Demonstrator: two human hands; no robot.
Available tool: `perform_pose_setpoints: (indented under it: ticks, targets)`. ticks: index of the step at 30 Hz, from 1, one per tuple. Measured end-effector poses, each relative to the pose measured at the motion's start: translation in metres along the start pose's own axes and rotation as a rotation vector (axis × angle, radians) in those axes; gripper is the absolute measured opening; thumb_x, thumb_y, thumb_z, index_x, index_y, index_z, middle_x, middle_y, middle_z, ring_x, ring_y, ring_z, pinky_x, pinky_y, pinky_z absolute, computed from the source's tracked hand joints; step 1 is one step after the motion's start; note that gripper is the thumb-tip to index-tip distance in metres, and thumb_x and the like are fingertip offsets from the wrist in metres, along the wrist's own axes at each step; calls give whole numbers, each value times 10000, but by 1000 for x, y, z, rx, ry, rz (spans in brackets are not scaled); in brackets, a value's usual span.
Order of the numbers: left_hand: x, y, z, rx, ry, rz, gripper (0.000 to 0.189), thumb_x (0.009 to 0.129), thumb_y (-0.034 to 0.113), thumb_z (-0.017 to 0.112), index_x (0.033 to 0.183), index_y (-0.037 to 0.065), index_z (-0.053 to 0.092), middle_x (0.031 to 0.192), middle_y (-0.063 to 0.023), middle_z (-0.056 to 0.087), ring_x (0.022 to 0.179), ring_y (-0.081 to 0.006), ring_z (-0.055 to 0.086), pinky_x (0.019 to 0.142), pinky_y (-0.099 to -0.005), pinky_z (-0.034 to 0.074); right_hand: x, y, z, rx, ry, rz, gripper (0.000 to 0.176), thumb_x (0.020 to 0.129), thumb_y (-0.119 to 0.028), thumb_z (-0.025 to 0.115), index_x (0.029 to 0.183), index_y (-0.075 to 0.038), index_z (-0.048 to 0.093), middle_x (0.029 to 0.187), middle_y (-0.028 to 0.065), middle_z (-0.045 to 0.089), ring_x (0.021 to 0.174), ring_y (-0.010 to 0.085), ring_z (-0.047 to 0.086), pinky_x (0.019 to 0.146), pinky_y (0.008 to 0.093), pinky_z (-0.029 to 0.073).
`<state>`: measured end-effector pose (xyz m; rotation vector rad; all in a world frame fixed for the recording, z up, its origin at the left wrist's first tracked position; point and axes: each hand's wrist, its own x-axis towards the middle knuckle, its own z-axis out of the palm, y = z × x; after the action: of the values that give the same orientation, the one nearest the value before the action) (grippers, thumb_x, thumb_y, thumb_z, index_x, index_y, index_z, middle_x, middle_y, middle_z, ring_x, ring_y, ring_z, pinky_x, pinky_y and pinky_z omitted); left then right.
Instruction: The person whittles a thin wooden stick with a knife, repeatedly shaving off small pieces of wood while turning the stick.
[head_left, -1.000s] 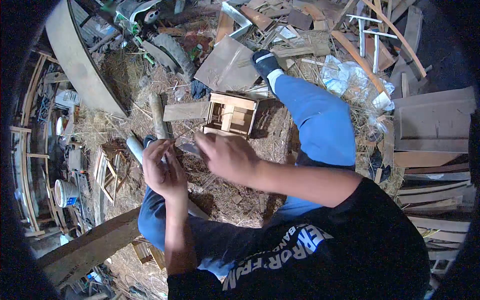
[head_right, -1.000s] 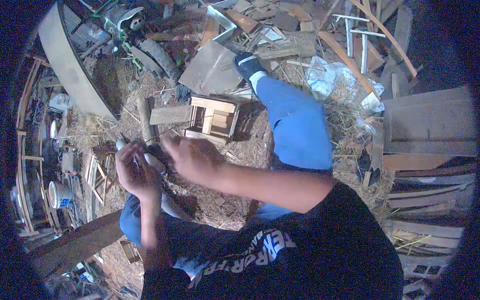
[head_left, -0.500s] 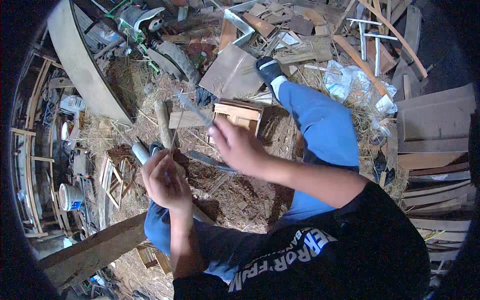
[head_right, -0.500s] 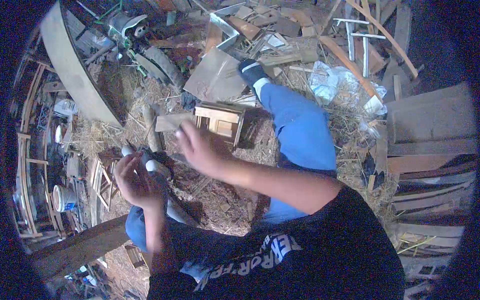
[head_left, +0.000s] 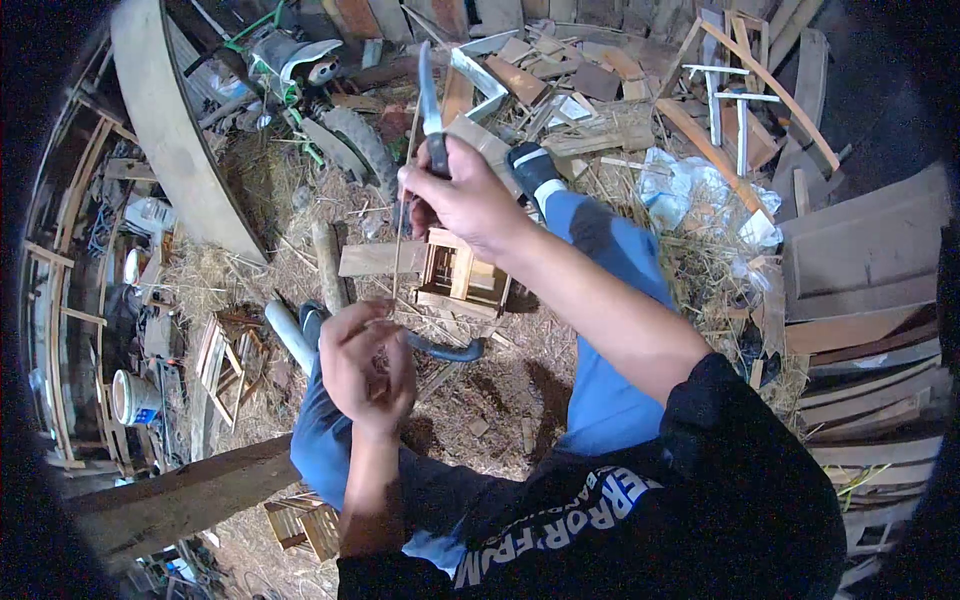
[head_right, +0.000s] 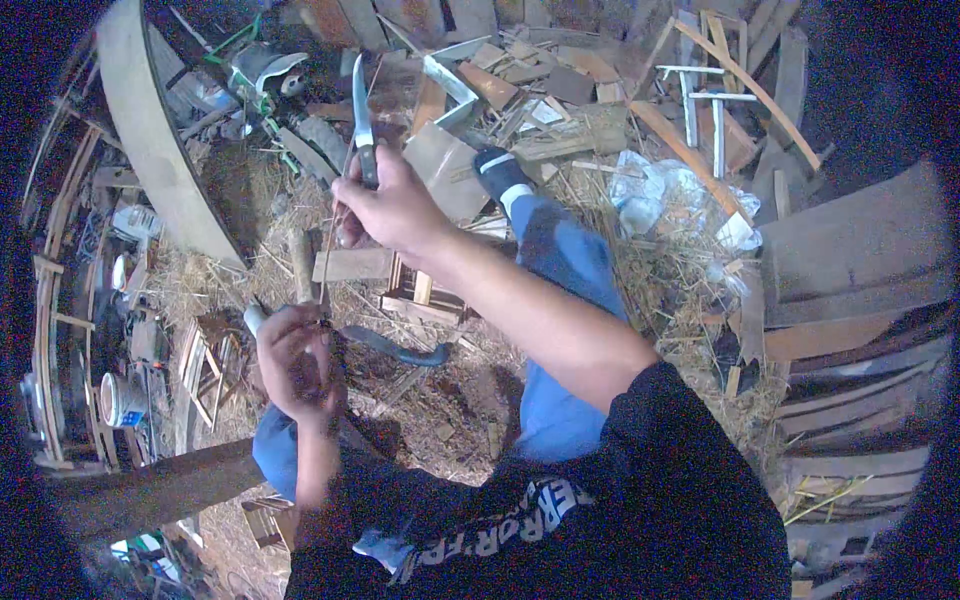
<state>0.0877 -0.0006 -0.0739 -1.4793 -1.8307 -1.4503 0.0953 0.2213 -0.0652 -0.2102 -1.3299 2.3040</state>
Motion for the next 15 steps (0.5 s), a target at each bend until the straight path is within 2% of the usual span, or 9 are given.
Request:
perform_pose_setpoints:
  ticks: [2, 3, 4, 6, 9, 10, 12, 14, 15]
  targets:
    - [5, 8, 1, -234, 10, -208, 273, 965, 184, 655, 1096, -46, 588, 1161, -195, 587, 1015, -280, 633, 958, -412, 511, 2, -15, 3, -74, -1, -99, 168, 1008, -68, 618, 988, -83, 451, 794, 64, 626, 576, 150, 620, 512, 307, 531]
    - [10, 7, 1, -542, -19, -329, 360, 991, 291, 630, 1112, -42, 569, 1183, -174, 550, 967, -257, 622, 945, -406, 512, 2, -21, 4, -88, 1, -116, 169, 1008, -69, 619, 990, -79, 452, 788, 64, 624, 581, 149, 624, 517, 300, 531]
    - [17, 21, 2, -604, 9, -521, 366, 1057, 332, 529, 1136, -23, 573, 1092, -139, 579, 913, -228, 615, 901, -378, 512, 3, -25, 6, -103, 3, -132, 169, 1007, -70, 620, 991, -74, 452, 782, 64, 623, 585, 148, 628, 523, 292, 531]
    - [26, 29, 0, -705, -56, -754, 317, 1089, 294, 490, 1127, -9, 580, 949, -89, 603, 826, -173, 607, 785, -324, 517, 6, -25, 9, -129, 8, -183, 181, 997, -54, 627, 993, -65, 446, 796, 62, 617, 588, 143, 631, 515, 295, 536]
    - [31, 32, -10, -798, -177, -1034, 283, 1105, 280, 472, 1089, 20, 583, 803, -29, 571, 715, -121, 567, 677, -282, 490, 8, -18, 18, -171, -41, -226, 206, 983, -28, 630, 983, -58, 426, 785, 52, 599, 577, 132, 627, 500, 310, 548]
    - [32, 38, -9, -818, -137, -1074, 259, 1096, 281, 499, 1030, 41, 573, 749, -4, 532, 657, -103, 526, 634, -264, 470, 6, -19, 23, -157, -61, -209, 201, 988, -38, 633, 989, -57, 432, 788, 44, 597, 576, 128, 628, 506, 301, 549]
    - [32, 43, -14, -947, -69, -1177, 240, 1098, 271, 499, 998, 63, 565, 726, 9, 507, 641, -100, 507, 611, -259, 456, 8, -18, 27, -256, -86, -210, 193, 994, -48, 630, 996, -56, 437, 791, 41, 599, 572, 123, 627, 505, 288, 542]
    - [28, 40, -15, -944, -13, -1189, 223, 1096, 261, 509, 1000, 67, 564, 719, 13, 505, 641, -97, 507, 601, -254, 446, 9, -20, 33, -291, -118, -218, 189, 994, -74, 645, 1002, -53, 457, 777, 26, 597, 571, 108, 621, 506, 268, 526]
    - [27, 36, -16, -941, 9, -1193, 215, 1095, 256, 514, 1001, 68, 563, 716, 15, 504, 641, -95, 507, 596, -252, 442, 9, -26, 37, -411, -104, -213, 194, 992, -109, 659, 988, -54, 473, 777, 28, 605, 570, 103, 616, 503, 267, 512]
